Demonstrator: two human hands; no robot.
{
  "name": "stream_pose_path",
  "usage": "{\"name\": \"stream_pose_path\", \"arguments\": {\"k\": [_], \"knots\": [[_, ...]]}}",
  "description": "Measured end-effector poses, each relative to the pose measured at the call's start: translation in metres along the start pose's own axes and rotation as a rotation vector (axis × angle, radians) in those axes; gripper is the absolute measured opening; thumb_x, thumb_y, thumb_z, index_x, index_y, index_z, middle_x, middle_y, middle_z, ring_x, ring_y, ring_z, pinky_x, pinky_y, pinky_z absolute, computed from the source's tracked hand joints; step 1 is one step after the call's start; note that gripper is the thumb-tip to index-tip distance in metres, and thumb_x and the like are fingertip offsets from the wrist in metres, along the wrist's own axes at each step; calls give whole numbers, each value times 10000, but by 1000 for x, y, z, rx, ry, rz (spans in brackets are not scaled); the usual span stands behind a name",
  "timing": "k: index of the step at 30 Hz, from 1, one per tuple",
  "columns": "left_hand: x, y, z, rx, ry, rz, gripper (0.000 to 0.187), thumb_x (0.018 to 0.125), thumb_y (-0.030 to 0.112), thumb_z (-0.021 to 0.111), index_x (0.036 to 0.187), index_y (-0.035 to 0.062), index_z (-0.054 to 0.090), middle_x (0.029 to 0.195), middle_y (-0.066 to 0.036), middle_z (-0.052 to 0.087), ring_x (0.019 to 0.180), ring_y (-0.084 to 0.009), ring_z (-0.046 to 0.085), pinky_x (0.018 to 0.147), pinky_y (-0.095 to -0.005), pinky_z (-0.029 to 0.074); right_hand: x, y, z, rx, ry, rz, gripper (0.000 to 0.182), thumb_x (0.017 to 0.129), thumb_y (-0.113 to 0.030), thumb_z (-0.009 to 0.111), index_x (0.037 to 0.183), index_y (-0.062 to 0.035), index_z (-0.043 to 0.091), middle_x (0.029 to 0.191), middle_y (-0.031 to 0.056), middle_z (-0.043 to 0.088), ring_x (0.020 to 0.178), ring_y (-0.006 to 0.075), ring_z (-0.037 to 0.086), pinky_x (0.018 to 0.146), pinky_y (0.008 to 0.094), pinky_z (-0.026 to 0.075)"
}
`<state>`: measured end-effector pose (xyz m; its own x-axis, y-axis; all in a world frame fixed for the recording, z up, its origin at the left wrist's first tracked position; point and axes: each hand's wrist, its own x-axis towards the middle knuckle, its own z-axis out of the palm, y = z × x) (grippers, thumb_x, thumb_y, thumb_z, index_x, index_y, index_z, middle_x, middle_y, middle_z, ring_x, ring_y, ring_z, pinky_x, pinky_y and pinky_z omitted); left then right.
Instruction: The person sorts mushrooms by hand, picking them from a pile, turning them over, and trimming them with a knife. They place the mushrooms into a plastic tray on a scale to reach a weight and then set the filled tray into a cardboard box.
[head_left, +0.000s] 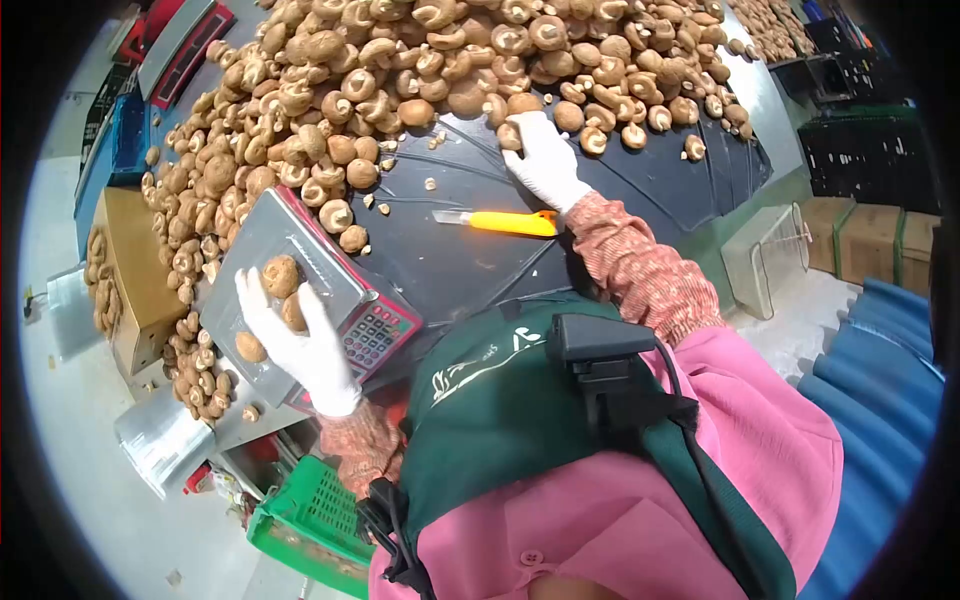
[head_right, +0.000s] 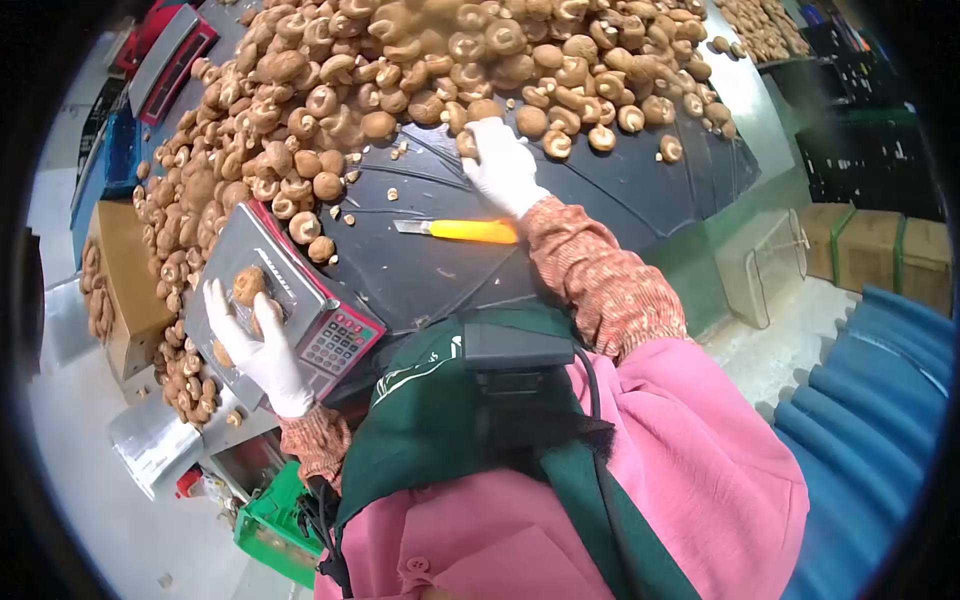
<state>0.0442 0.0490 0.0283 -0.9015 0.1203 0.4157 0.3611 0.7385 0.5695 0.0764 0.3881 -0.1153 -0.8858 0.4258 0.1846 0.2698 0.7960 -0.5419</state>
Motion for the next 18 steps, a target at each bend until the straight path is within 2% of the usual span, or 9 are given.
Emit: {"name": "stream_pose_path", "arguments": {"k": [1,3,5,6,7,9,10,14,18], "knots": [[1,13,1,-17,-15,59,521,940,3,615,1433,-29,449,1513,-169,410,1386,-267,423,1152,-391,341,2,-4,-5,126,-3,67,413,841,-209,695,1211,-76,569,1133,156,602,1053,323,619,914,424,497],[-3,30,12,-271,-91,37,496,938,-27,597,1418,-28,471,1461,-157,476,1337,-244,481,1127,-370,377,3,-9,-28,844,-317,362,469,898,-190,686,1324,-69,528,1227,88,609,1111,165,602,872,361,536],[-7,50,29,-546,-311,-183,460,937,-47,582,1390,-28,505,1389,-145,547,1278,-220,535,1106,-358,402,0,-10,-33,1505,-394,333,563,902,-204,708,1390,-33,485,1308,101,587,1162,191,595,958,377,519],[-8,52,34,-596,-253,-200,430,938,-52,573,1365,-26,532,1318,-133,601,1233,-206,568,1083,-347,423,2,-14,-38,1469,-417,331,579,920,-203,698,1405,4,459,1339,112,572,1201,199,580,1016,381,494],[-8,64,49,-733,-488,-357,422,939,-32,593,1357,-25,537,1306,-124,609,1191,-189,590,1044,-326,454,1,-24,-48,1551,-459,325,584,919,-207,699,1408,1,456,1339,113,571,1206,201,578,1021,384,492],[-10,72,70,-860,-580,-464,427,936,3,627,1352,-26,536,1279,-114,624,1149,-178,607,1013,-311,474,-9,-46,-66,1718,-539,312,595,918,-216,703,1413,-5,450,1340,113,570,1215,204,573,1029,391,487],[-10,78,78,-892,-584,-488,429,934,18,641,1348,-28,536,1282,-117,621,1142,-182,609,1011,-313,477,-11,-49,-67,1726,-530,377,507,917,-61,628,1380,25,442,1319,143,574,1215,226,577,1023,375,498],[-13,93,94,-1005,-550,-496,523,912,75,696,1386,-8,489,1334,-149,574,1169,-215,586,985,-330,492,-22,-69,-69,1342,-368,239,476,890,-20,651,1332,9,477,1286,146,592,1186,212,593,1007,342,498],[-18,84,99,-1062,-521,-555,531,920,83,691,1392,-16,468,1312,-129,572,1181,-198,572,1006,-326,472,-40,-90,-69,893,-296,-57,415,838,-93,706,1240,-47,614,1237,116,644,1177,216,612,1012,360,484]]}}
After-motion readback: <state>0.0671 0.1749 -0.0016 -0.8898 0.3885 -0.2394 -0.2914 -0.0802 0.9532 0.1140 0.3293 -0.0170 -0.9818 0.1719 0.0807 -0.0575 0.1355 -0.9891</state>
